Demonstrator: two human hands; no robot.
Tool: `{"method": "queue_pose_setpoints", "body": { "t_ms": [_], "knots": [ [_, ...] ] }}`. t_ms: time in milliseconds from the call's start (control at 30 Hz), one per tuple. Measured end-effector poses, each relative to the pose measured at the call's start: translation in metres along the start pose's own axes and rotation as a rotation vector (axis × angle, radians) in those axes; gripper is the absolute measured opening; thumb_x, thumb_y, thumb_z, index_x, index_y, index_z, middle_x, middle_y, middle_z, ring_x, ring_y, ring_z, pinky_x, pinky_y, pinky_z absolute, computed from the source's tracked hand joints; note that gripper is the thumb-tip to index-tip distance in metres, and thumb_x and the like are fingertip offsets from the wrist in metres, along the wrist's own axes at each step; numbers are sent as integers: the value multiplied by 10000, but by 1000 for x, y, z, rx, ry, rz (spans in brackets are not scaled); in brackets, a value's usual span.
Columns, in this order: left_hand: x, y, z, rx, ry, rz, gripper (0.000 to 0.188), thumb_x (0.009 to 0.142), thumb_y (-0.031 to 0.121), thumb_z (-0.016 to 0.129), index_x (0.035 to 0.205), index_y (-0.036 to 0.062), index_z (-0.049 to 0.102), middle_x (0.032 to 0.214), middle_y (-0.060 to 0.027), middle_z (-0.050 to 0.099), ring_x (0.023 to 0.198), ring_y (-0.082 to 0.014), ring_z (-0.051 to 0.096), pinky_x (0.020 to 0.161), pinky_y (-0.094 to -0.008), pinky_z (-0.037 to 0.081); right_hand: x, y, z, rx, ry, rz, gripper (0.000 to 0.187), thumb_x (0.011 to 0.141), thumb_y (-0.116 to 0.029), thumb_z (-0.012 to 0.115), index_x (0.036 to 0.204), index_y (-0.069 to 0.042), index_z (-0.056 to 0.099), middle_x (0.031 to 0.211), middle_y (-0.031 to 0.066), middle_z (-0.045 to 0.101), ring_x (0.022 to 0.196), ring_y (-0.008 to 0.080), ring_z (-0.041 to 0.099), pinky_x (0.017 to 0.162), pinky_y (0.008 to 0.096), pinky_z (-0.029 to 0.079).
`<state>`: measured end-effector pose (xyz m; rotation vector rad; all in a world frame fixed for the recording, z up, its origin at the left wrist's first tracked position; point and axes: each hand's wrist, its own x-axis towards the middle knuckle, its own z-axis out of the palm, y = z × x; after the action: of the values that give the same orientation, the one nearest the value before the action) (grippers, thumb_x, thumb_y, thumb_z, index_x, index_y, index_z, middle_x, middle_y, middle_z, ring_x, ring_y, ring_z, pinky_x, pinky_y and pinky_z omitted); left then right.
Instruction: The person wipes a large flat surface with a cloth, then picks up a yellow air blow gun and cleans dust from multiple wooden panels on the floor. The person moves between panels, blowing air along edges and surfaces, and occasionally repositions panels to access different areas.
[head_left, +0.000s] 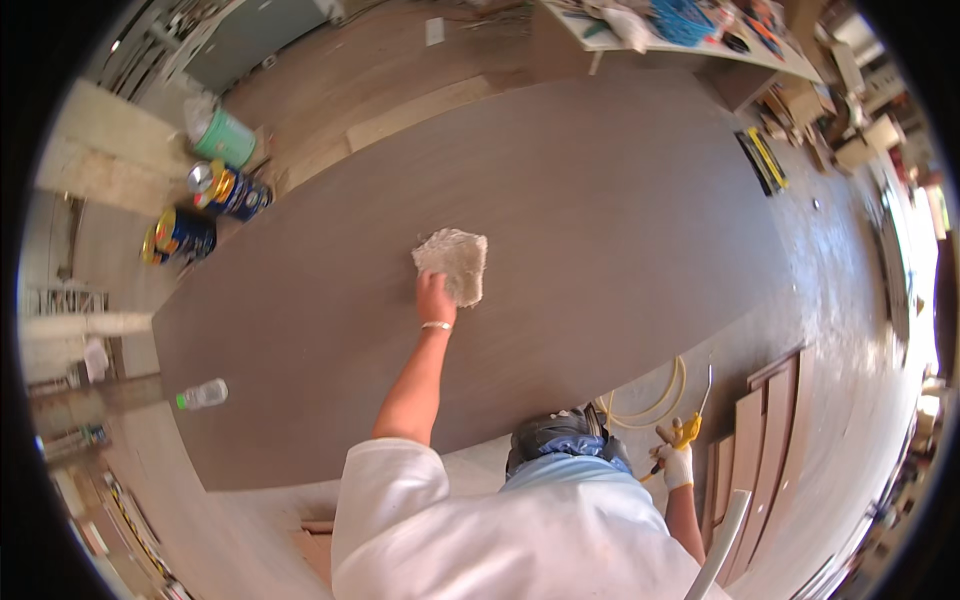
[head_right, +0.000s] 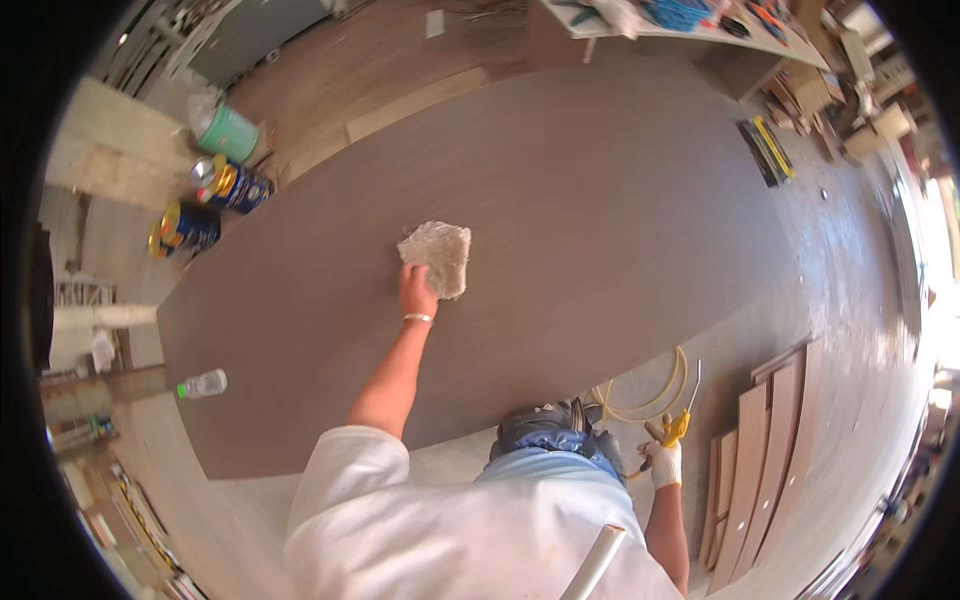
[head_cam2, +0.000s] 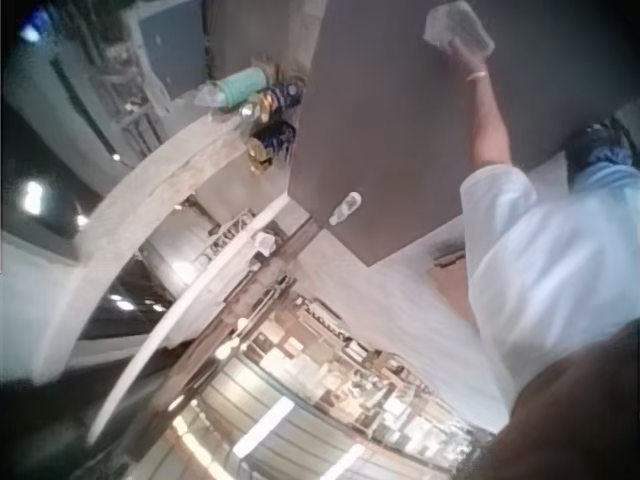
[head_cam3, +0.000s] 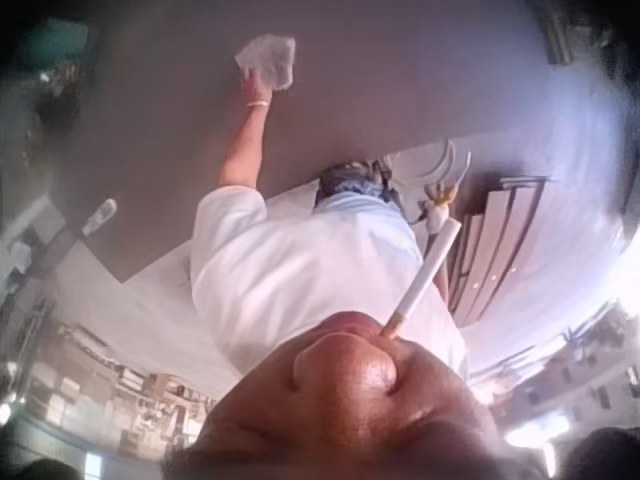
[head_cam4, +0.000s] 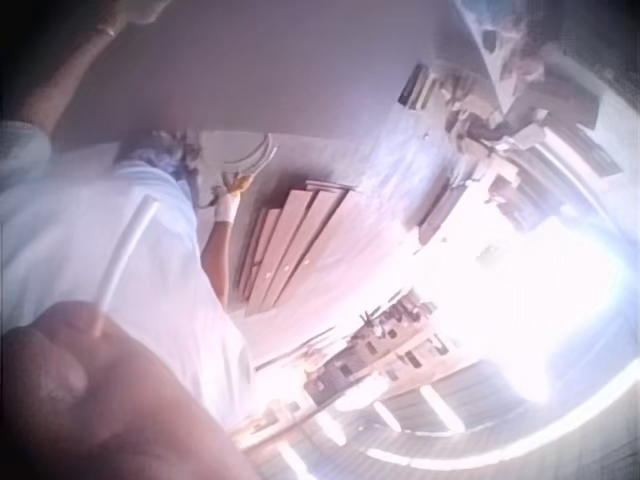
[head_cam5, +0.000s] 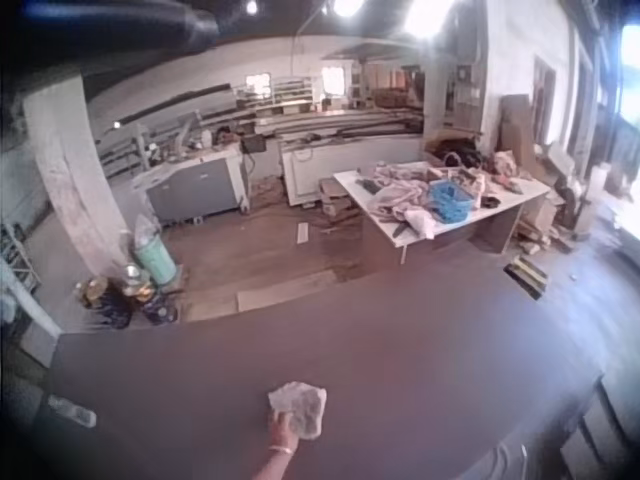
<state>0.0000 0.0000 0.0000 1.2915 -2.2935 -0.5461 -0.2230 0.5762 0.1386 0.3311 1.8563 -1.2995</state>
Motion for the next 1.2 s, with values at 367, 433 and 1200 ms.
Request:
{"method": "queue_pose_setpoints", "body": {
  "t_ms": [367,433,1200],
  "knots": [
    [-10,30,-4,197,-292,23,534,922,171,513,1424,36,391,1567,-203,191,1467,-333,158,1198,-456,138,-4,17,44,-363,-79,188,553,720,55,506,1270,46,449,1013,201,638,507,188,544,443,298,453],
    [9,35,5,159,-248,34,560,914,150,518,1444,45,371,1574,-205,177,1473,-333,141,1201,-449,125,8,6,47,-349,-81,172,574,719,52,504,1289,42,436,1025,222,638,498,207,553,440,304,456],
    [62,69,7,364,-629,-330,784,980,497,395,1559,118,26,1608,-180,-106,1478,-366,-128,1152,-591,-48,5,-63,183,-1666,-691,-267,298,893,-189,495,1171,-188,605,1047,197,677,992,378,644,815,484,502]
  ]
}}
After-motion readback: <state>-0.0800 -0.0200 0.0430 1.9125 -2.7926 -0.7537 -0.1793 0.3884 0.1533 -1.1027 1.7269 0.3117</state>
